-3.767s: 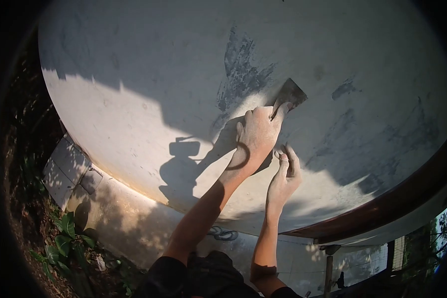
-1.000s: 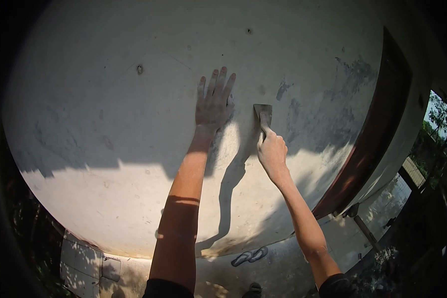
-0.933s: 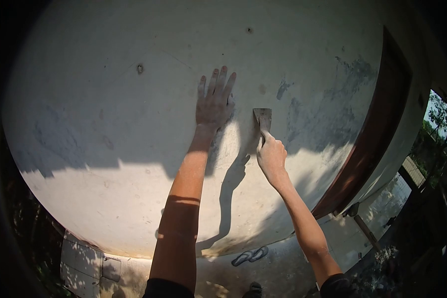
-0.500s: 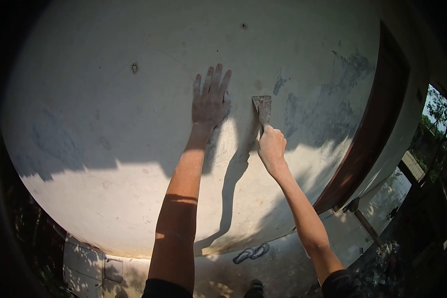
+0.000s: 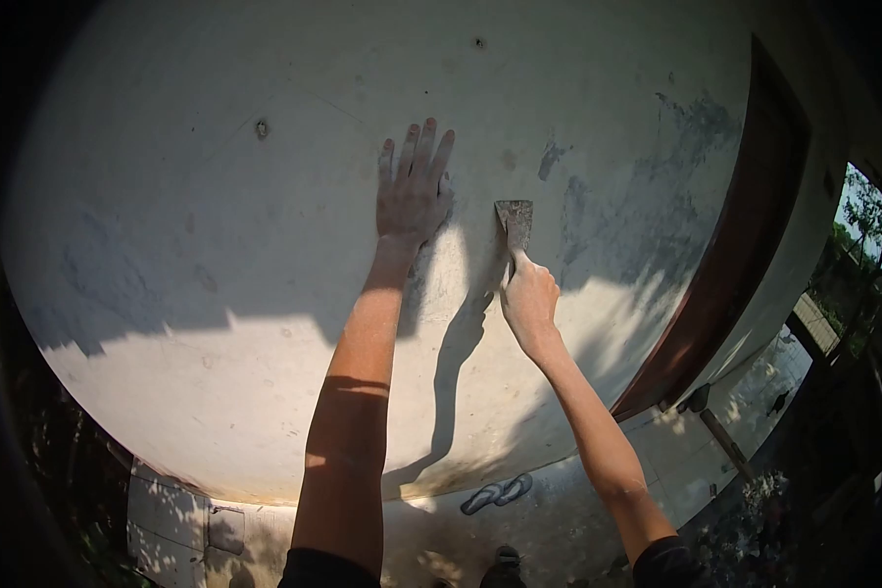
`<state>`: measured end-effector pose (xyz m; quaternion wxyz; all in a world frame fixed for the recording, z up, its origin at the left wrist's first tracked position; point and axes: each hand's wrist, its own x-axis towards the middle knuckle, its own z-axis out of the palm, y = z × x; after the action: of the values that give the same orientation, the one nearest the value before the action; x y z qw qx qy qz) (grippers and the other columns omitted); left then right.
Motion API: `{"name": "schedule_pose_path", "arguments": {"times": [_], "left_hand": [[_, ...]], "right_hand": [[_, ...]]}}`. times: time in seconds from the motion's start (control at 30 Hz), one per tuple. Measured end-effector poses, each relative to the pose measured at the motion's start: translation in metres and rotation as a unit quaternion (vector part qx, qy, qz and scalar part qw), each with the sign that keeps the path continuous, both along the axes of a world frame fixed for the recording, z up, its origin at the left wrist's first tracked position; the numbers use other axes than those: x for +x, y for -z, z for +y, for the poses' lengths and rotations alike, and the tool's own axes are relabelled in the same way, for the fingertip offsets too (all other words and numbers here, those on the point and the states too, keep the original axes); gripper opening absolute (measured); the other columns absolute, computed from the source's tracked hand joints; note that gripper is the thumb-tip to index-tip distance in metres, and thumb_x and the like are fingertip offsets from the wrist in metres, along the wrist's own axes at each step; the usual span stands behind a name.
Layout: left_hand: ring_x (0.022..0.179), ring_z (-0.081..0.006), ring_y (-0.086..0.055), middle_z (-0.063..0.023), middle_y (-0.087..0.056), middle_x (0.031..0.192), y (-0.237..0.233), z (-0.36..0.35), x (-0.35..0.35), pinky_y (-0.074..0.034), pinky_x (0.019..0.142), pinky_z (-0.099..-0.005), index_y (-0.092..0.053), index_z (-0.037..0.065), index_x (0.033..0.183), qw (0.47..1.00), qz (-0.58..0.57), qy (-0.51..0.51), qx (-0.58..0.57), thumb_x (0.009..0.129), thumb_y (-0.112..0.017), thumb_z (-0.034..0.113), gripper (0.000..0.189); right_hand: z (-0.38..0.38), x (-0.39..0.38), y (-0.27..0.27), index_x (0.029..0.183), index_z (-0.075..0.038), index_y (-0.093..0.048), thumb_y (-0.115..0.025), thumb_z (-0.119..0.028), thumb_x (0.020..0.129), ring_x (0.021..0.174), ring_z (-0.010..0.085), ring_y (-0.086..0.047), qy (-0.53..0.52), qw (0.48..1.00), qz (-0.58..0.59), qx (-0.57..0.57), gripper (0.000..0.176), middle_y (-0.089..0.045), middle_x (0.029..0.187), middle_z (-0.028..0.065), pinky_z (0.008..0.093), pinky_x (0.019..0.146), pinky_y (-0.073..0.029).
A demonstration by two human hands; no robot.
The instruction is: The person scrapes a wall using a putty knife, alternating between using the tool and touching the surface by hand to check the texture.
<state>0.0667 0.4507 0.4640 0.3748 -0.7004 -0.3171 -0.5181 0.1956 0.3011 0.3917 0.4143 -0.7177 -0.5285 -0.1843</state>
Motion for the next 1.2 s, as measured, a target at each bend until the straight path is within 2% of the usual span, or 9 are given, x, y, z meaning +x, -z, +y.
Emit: {"name": "schedule_pose_path", "arguments": {"times": [0.13, 0.33, 0.57, 0.63, 0.73, 0.93, 1.03, 1.1, 1.2], "left_hand": [[0.144, -0.0197, -0.026, -0.0026, -0.027, 0.157, -0.001, 0.0, -0.001, -0.016, 0.12, -0.0491, -0.031, 0.025, 0.151, 1.0, -0.002, 0.009, -0.002, 0.092, -0.049, 0.026, 0.062], [0.144, -0.0194, -0.026, -0.0027, -0.027, 0.157, -0.001, -0.001, 0.0, -0.016, 0.12, -0.0492, -0.032, 0.025, 0.15, 1.0, -0.001, -0.002, 0.001, 0.091, -0.05, 0.027, 0.062], [0.144, -0.019, -0.026, -0.0024, -0.027, 0.157, 0.001, -0.001, 0.001, -0.016, 0.12, -0.0491, -0.032, 0.025, 0.15, 1.0, -0.001, -0.001, 0.001, 0.092, -0.049, 0.027, 0.061], [0.144, -0.0187, -0.026, -0.0022, -0.027, 0.157, -0.002, 0.0, 0.0, -0.016, 0.12, -0.0491, -0.032, 0.025, 0.15, 1.0, -0.002, -0.009, 0.01, 0.092, -0.049, 0.028, 0.06], [0.144, -0.0189, -0.026, -0.0023, -0.027, 0.157, 0.0, -0.001, -0.001, -0.016, 0.12, -0.0492, -0.032, 0.025, 0.15, 1.0, -0.001, 0.0, -0.007, 0.092, -0.049, 0.028, 0.06], [0.144, -0.019, -0.026, -0.0024, -0.027, 0.157, -0.001, 0.0, 0.001, -0.016, 0.12, -0.0493, -0.033, 0.025, 0.15, 1.0, -0.004, 0.005, -0.002, 0.092, -0.05, 0.028, 0.06], [0.144, -0.019, -0.026, -0.0026, -0.028, 0.156, 0.0, -0.001, 0.0, -0.016, 0.12, -0.0495, -0.033, 0.025, 0.149, 1.0, -0.008, 0.012, -0.001, 0.092, -0.05, 0.028, 0.06], [0.144, -0.0196, -0.027, -0.0029, -0.029, 0.156, 0.0, -0.001, -0.001, -0.017, 0.12, -0.0499, -0.034, 0.025, 0.149, 1.0, -0.002, 0.008, -0.001, 0.091, -0.05, 0.028, 0.06], [0.143, -0.02, -0.028, -0.0033, -0.029, 0.156, 0.0, 0.0, 0.0, -0.018, 0.119, -0.0502, -0.035, 0.024, 0.149, 1.0, -0.004, 0.011, 0.007, 0.091, -0.051, 0.027, 0.06]], "right_hand": [[0.01, 0.005, -0.008, 0.116, -0.002, -0.064, -0.053, -0.003, 0.083, 0.075, 0.0403, -0.068, 0.011, 0.999, -0.027, 0.013, 0.035, -0.066, 0.075, 0.0242, 0.0487, 0.067, -0.053], [-0.006, -0.01, -0.004, 0.118, -0.003, -0.063, -0.053, -0.001, 0.081, 0.077, 0.042, -0.068, -0.006, 1.0, 0.012, -0.019, 0.039, -0.067, 0.078, 0.0252, 0.0486, 0.069, -0.053], [-0.002, -0.008, -0.009, 0.12, -0.004, -0.063, -0.053, -0.004, 0.084, 0.08, 0.0443, -0.066, -0.014, 0.999, 0.029, 0.017, 0.037, -0.066, 0.081, 0.0271, 0.0511, 0.072, -0.051], [-0.003, -0.01, -0.006, 0.12, -0.004, -0.063, -0.053, -0.003, 0.084, 0.08, 0.0441, -0.066, -0.01, 0.999, 0.038, -0.016, 0.038, -0.066, 0.081, 0.0273, 0.0508, 0.072, -0.052], [0.007, -0.004, -0.021, 0.119, -0.003, -0.064, -0.053, -0.002, 0.081, 0.075, 0.0404, -0.068, 0.016, 1.0, 0.002, 0.004, 0.039, -0.067, 0.077, 0.0245, 0.0484, 0.069, -0.053], [-0.001, -0.015, -0.002, 0.121, -0.004, -0.063, -0.053, -0.003, 0.084, 0.078, 0.0438, -0.067, -0.009, 0.999, 0.041, -0.02, 0.038, -0.066, 0.08, 0.0275, 0.0499, 0.071, -0.052], [0.005, -0.011, -0.012, 0.119, -0.002, -0.064, -0.051, -0.001, 0.083, 0.076, 0.0398, -0.069, -0.009, 0.999, 0.003, 0.037, 0.038, -0.067, 0.077, 0.0256, 0.0485, 0.07, -0.053], [0.006, -0.014, -0.012, 0.122, -0.004, -0.063, -0.051, -0.001, 0.083, 0.075, 0.0385, -0.069, 0.0, 1.0, 0.01, 0.025, 0.041, -0.067, 0.076, 0.0251, 0.0477, 0.07, -0.054], [-0.004, -0.024, 0.007, 0.129, -0.009, -0.059, -0.052, -0.001, 0.085, 0.075, 0.0427, -0.067, -0.008, 0.998, 0.053, -0.029, 0.045, -0.065, 0.075, 0.0279, 0.0504, 0.069, -0.052]]}}
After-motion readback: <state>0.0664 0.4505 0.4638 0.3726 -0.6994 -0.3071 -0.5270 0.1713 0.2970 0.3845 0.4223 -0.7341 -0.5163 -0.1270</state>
